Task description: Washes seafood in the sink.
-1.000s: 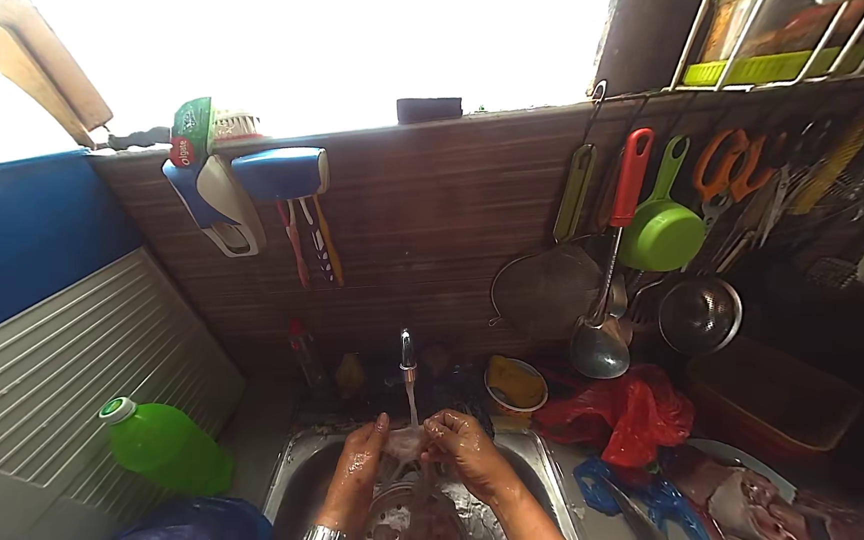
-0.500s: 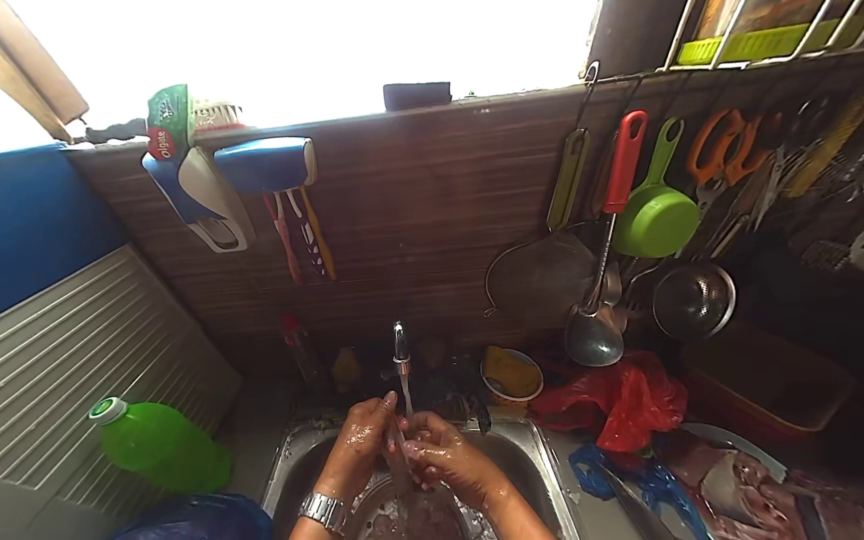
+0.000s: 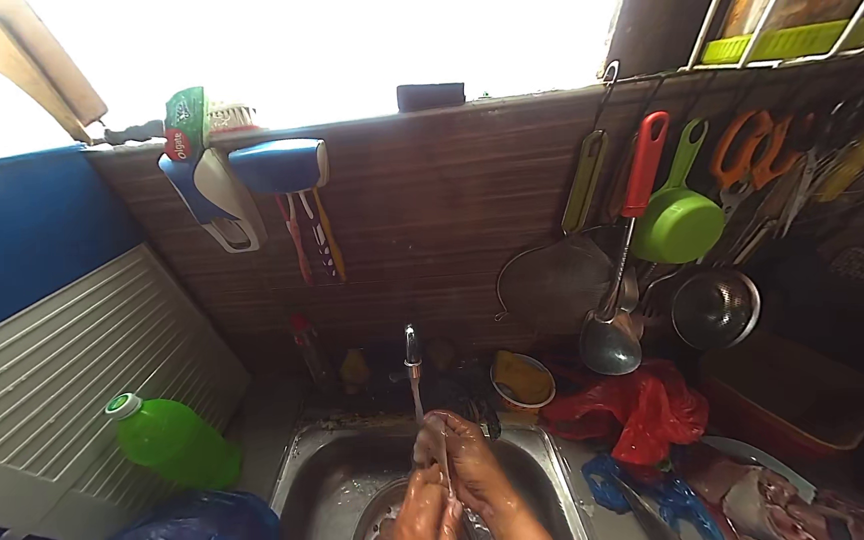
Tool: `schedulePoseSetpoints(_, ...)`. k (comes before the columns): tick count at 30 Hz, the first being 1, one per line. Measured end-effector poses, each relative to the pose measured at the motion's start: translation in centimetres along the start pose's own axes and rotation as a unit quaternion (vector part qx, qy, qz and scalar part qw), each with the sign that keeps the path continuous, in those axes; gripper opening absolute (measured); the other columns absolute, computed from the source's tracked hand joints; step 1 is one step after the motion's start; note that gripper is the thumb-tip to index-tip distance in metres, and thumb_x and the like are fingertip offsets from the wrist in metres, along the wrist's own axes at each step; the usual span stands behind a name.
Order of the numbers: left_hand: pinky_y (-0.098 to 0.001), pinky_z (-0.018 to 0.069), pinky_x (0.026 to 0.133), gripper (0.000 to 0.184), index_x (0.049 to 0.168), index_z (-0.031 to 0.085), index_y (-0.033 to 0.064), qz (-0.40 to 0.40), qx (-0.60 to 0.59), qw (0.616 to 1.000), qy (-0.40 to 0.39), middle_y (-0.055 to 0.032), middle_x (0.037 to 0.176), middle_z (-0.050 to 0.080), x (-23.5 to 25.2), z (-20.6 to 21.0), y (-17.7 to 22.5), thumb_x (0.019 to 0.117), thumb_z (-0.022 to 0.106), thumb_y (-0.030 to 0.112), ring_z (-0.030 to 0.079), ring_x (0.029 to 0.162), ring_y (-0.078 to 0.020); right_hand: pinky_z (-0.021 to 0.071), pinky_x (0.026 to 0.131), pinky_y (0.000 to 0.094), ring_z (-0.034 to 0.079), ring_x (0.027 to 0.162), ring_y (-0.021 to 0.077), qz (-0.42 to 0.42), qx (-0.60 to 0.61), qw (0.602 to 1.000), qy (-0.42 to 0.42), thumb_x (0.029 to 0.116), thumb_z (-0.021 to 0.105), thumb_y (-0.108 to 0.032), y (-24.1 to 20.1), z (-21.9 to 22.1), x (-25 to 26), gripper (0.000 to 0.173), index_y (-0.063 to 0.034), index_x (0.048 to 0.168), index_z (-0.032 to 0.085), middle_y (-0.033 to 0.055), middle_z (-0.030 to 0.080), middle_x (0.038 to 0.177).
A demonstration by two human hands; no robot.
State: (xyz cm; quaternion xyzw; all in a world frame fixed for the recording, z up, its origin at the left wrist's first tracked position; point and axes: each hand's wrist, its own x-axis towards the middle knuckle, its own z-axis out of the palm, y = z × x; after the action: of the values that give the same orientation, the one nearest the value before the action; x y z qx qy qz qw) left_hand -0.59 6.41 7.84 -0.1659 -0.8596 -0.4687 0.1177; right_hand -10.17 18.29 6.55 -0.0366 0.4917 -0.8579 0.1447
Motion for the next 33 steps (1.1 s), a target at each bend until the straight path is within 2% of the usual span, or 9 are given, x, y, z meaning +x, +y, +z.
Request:
schedulePoseSetpoints(6, -0.0434, 0.0482, 0.111, 0.025, 0.113, 0.071, -0.0072, 0.034, -0.087, 0.99, 0.109, -0.0249, 0.125, 0.066, -3.6, 1.3, -0.3, 0.0984, 0.057, 0.007, 0.06, 0.126, -0.0306, 0.0611, 0.065, 0.0387, 0.07, 0.069, 0.0202, 0.055, 0.153, 0.98, -0.118, 0.0931, 0.062, -0.004, -0.4, -1.0, -1.3, 0.019, -0.0054, 0.111, 0.068, 0.0109, 0.071, 0.083)
schedulePoseSetpoints(9, -0.0393, 0.0662, 0.08, 0.032, 0.132, 0.054, -0.0117, -0.141, -0.278, 0.934, 0.176, -0.0229, 0.13, 0.061, -2.6, -0.4, 1.3, 0.1047, 0.049, 0.005, 0.073, 0.1, -0.0249, 0.0598, 0.072, 0.038, 0.07, 0.074, 0.0189, 0.036, 0.169, 0.968, -0.182, 0.0938, 0.068, -0.013, -0.3, -1.1, -1.3, 0.015, -0.0113, 0.108, 0.072, 0.0086, 0.072, 0.082)
schedulePoseSetpoints(12, -0.0374, 0.0623, 0.06, 0.051, 0.154, 0.04, 0.003, -0.296, -0.425, 0.85, 0.095, -0.0183, 0.122, 0.067, 0.3, -2.5, 0.2, 0.1065, 0.052, 0.017, 0.073, 0.077, -0.0249, 0.0607, 0.075, 0.0372, 0.07, 0.077, 0.0174, 0.044, 0.163, 0.965, -0.201, 0.0915, 0.073, -0.016, -0.6, -0.7, -1.1, 0.014, -0.0109, 0.104, 0.075, 0.008, 0.072, 0.085)
schedulePoseSetpoints(15, -0.0273, 0.0545, 0.055, 0.031, 0.125, 0.065, 0.001, -0.288, -0.409, 0.866, 0.002, -0.0074, 0.083, 0.069, 1.6, -3.3, -3.6, 0.1005, 0.061, 0.019, 0.062, 0.061, -0.0123, 0.0615, 0.072, 0.0384, 0.071, 0.075, 0.018, 0.054, 0.15, 0.967, -0.199, 0.0918, 0.072, -0.021, -1.5, -1.0, -0.9, 0.014, -0.0106, 0.101, 0.074, 0.008, 0.072, 0.083)
schedulePoseSetpoints(18, -0.0226, 0.046, 0.05, 0.013, 0.096, 0.071, 0.007, -0.252, -0.351, 0.9, -0.054, 0.0017, 0.068, 0.062, 1.9, -3.5, -5.8, 0.0959, 0.065, 0.019, 0.052, 0.052, -0.0056, 0.0607, 0.073, 0.039, 0.071, 0.073, 0.0185, 0.047, 0.137, 0.961, -0.234, 0.0942, 0.069, -0.024, -2.5, -1.6, -0.9, 0.014, -0.0116, 0.098, 0.074, 0.0075, 0.071, 0.079)
schedulePoseSetpoints(20, -0.0238, 0.0491, 0.055, 0.012, 0.096, 0.07, 0.0087, -0.243, -0.339, 0.906, -0.079, 0.0019, 0.075, 0.064, 1.9, -3.0, -5.9, 0.0941, 0.067, 0.02, 0.056, 0.059, -0.0063, 0.0601, 0.071, 0.0379, 0.07, 0.072, 0.018, 0.043, 0.134, 0.954, -0.263, 0.0961, 0.068, -0.026, -2.7, -2.0, -0.9, 0.015, -0.0121, 0.099, 0.074, 0.0073, 0.071, 0.078)
schedulePoseSetpoints(23, -0.0311, 0.0574, 0.066, 0.031, 0.115, 0.065, 0.0054, -0.281, -0.345, 0.89, -0.096, -0.0071, 0.109, 0.066, 2.2, -1.9, -5.9, 0.0899, 0.068, 0.024, 0.066, 0.083, -0.0147, 0.0591, 0.068, 0.0348, 0.068, 0.069, 0.0153, 0.045, 0.146, 0.954, -0.258, 0.0957, 0.067, -0.028, -2.8, -2.2, -0.9, 0.017, -0.0126, 0.094, 0.075, 0.0052, 0.07, 0.077)
schedulePoseSetpoints(28, -0.0298, 0.0543, 0.061, 0.016, 0.104, 0.068, 0.0077, -0.314, -0.318, 0.882, -0.147, -0.0007, 0.079, 0.067, 3.3, -0.1, -5.9, 0.0933, 0.062, 0.018, 0.063, 0.066, -0.0109, 0.0565, 0.066, 0.0333, 0.065, 0.064, 0.0137, 0.041, 0.153, 0.951, -0.267, 0.1005, 0.06, -0.03, -3.0, -1.7, -0.5, 0.025, -0.0123, 0.085, 0.07, 0.0029, 0.066, 0.07)
schedulePoseSetpoints(33, -0.0405, 0.0588, 0.072, 0.026, 0.116, 0.07, 0.0041, -0.356, -0.146, 0.922, -0.037, -0.0117, 0.098, 0.072, 6.9, -1.5, -6.2, 0.093, 0.06, 0.008, 0.069, 0.079, -0.0202, 0.0605, 0.064, 0.0356, 0.066, 0.065, 0.0149, 0.027, 0.156, 0.986, -0.06, 0.0946, 0.06, -0.022, -2.9, -2.6, -0.6, 0.02, -0.0113, 0.079, 0.068, 0.0041, 0.066, 0.072)
